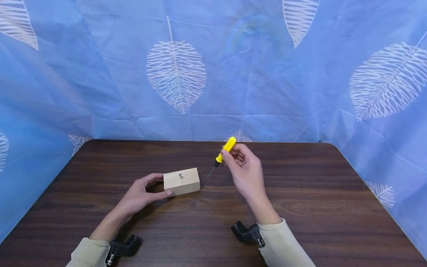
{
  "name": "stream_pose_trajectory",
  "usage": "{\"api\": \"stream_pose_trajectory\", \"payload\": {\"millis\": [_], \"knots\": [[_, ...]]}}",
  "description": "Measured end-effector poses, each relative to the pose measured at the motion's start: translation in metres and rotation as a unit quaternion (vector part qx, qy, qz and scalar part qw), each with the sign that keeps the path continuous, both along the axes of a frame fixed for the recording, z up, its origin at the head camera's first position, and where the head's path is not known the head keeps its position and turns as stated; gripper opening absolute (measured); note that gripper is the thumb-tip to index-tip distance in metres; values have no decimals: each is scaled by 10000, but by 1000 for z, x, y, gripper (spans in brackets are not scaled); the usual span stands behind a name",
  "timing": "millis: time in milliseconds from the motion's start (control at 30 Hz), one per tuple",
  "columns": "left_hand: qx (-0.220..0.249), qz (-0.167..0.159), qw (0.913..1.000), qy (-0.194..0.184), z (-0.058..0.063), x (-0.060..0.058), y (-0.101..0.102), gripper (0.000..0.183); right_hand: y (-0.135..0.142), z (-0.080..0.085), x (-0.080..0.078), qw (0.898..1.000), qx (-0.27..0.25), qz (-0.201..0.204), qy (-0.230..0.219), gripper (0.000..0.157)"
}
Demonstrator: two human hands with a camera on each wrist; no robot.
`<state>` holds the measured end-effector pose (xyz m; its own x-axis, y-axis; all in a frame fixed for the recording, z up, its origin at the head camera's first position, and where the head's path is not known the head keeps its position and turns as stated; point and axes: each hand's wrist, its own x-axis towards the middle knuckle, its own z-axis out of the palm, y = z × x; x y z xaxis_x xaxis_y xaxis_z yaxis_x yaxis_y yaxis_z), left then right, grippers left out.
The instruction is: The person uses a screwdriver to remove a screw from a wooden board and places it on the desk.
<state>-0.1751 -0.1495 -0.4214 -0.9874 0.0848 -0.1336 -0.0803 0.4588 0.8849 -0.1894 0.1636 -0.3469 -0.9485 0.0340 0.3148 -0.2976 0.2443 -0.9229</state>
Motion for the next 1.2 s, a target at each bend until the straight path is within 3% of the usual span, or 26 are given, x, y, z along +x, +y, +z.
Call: {"api": "stream_pose_trajectory", "payload": {"millis": [200,467,933,1200], "knots": [[-57,7,10000,-21,0,-1,0,67,-36,8,-5,9990,-61,382,226,25],[23,23,10000,12,-3,-2,0,63,-69,5,-10,9970,348,570,396,24],[-36,-10,10000,66,-2,-2,-4,63,-82,-3,-13,9914,831,684,739,21],[-197,-123,9991,343,-4,-2,3,62,-86,0,-11,9822,1294,762,1128,23]]}}
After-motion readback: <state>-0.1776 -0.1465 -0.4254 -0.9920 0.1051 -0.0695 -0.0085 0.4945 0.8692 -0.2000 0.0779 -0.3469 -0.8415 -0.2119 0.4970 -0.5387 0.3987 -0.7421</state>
